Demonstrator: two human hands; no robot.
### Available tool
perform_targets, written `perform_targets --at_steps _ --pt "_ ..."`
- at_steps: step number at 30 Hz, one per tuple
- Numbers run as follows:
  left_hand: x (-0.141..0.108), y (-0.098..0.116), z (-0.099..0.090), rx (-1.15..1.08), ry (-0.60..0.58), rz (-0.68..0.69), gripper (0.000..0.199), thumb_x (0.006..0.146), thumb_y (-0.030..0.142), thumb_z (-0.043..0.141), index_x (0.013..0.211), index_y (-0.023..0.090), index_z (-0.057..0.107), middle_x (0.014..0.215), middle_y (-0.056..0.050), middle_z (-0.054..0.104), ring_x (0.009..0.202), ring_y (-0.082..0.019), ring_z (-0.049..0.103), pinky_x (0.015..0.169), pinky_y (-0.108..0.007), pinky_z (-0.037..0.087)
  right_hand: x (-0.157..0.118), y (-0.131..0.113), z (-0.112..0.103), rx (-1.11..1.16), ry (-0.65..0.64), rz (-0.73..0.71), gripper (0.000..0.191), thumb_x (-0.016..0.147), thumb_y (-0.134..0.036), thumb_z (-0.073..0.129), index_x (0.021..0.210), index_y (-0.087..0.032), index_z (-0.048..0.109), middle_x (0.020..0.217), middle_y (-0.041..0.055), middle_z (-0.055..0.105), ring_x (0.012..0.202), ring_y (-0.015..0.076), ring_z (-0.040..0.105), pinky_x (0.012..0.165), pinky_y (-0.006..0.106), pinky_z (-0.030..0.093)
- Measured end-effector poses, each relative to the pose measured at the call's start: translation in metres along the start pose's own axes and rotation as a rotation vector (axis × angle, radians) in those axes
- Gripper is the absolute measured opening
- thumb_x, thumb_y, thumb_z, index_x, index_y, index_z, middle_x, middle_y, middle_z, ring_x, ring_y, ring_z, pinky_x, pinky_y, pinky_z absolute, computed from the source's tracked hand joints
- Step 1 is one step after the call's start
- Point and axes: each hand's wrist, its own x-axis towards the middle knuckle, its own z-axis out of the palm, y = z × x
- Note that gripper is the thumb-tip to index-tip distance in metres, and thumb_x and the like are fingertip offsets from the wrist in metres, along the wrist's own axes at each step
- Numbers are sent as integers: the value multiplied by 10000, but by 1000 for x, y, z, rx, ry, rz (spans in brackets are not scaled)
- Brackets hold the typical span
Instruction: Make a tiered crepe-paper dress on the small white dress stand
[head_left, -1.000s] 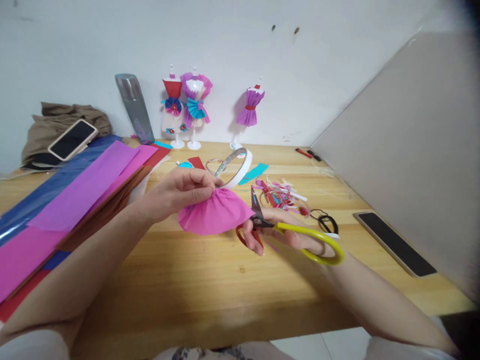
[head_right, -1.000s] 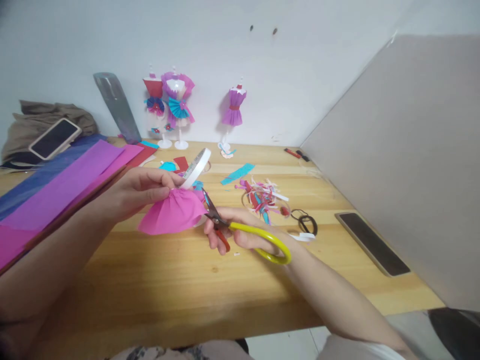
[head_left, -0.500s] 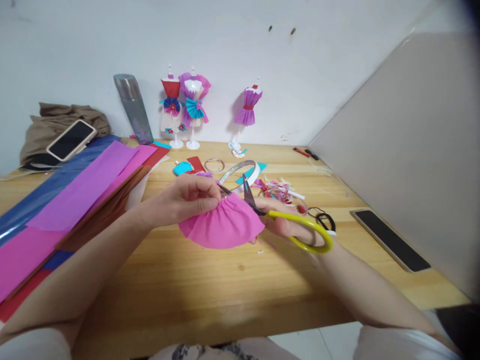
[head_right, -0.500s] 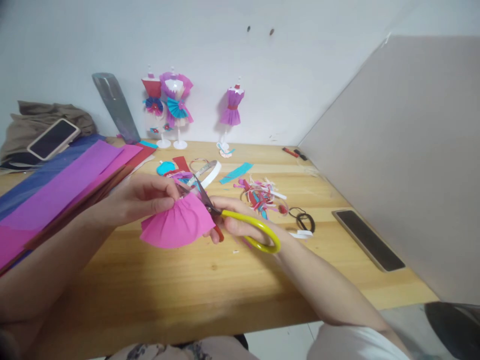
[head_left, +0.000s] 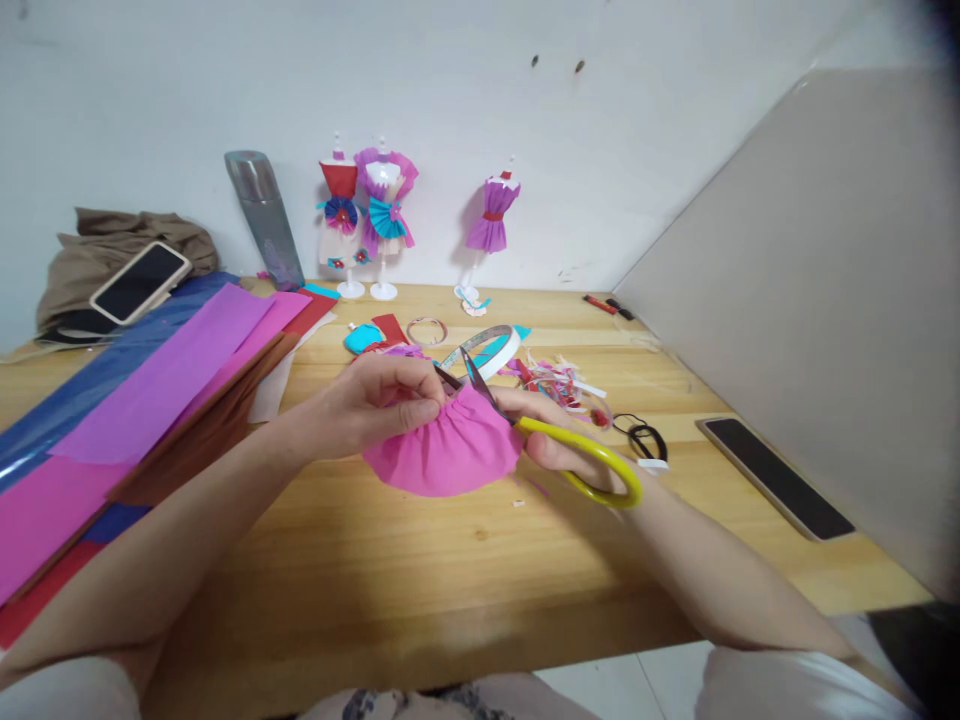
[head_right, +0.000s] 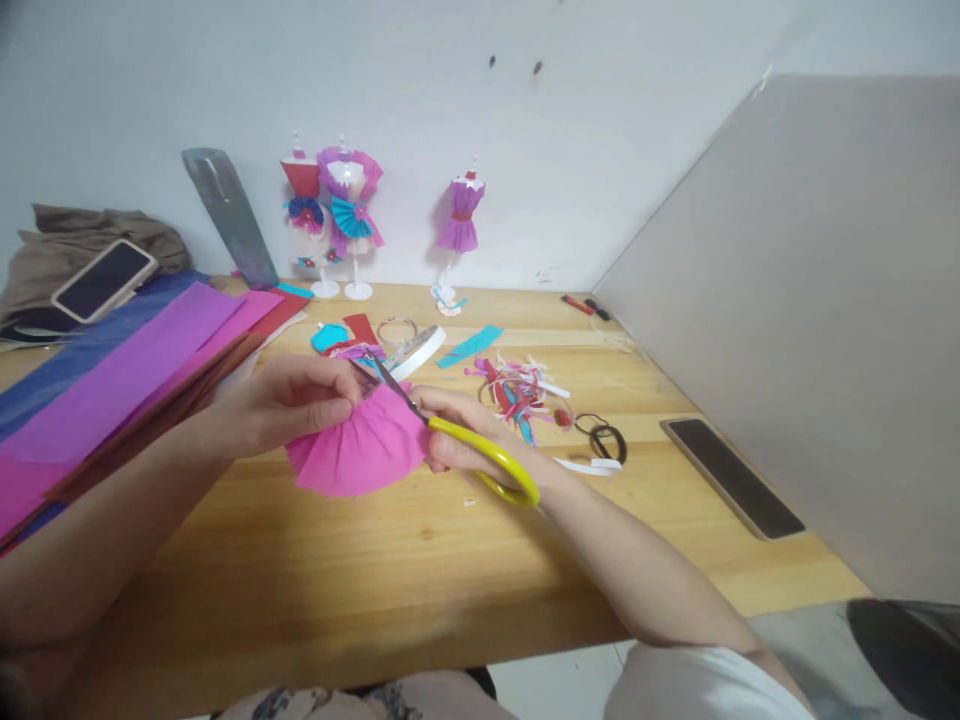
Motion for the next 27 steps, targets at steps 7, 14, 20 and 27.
perform_targets --at_steps 7,14,20,27 --pt "1 0 0 -22 5 -10 325 901 408 670 703 161 598 672 -16 573 662 -132 512 639 -245 442 5 8 0 72 -85 -108 558 816 -748 635 831 -201 528 662 -51 470 555 87 406 505 212 343" --pt "1 -6 -3 1 -4 -4 363 929 416 632 681 155 578 703 -36 584 699 -148 531 655 -265 433 2 9 6 234 -77 -105 494 844 -677 654 801 -214 487 537 -88 422 424 62 324 404 199 237" --pt "-2 -6 -6 -11 24 -82 354 898 431 679 674 163 626 742 -63 642 758 -179 600 694 -276 469 -4 13 3 218 -13 -138 432 928 -627 566 918 -195 553 479 -102 422 335 60 307 336 184 255" --pt "-5 -8 -12 -115 77 -120 330 863 414 738 689 147 650 794 -66 676 783 -165 622 729 -265 490 -35 22 -15 130 118 -206 402 931 -610 585 1053 -227 588 571 -63 482 436 86 397 427 218 314"
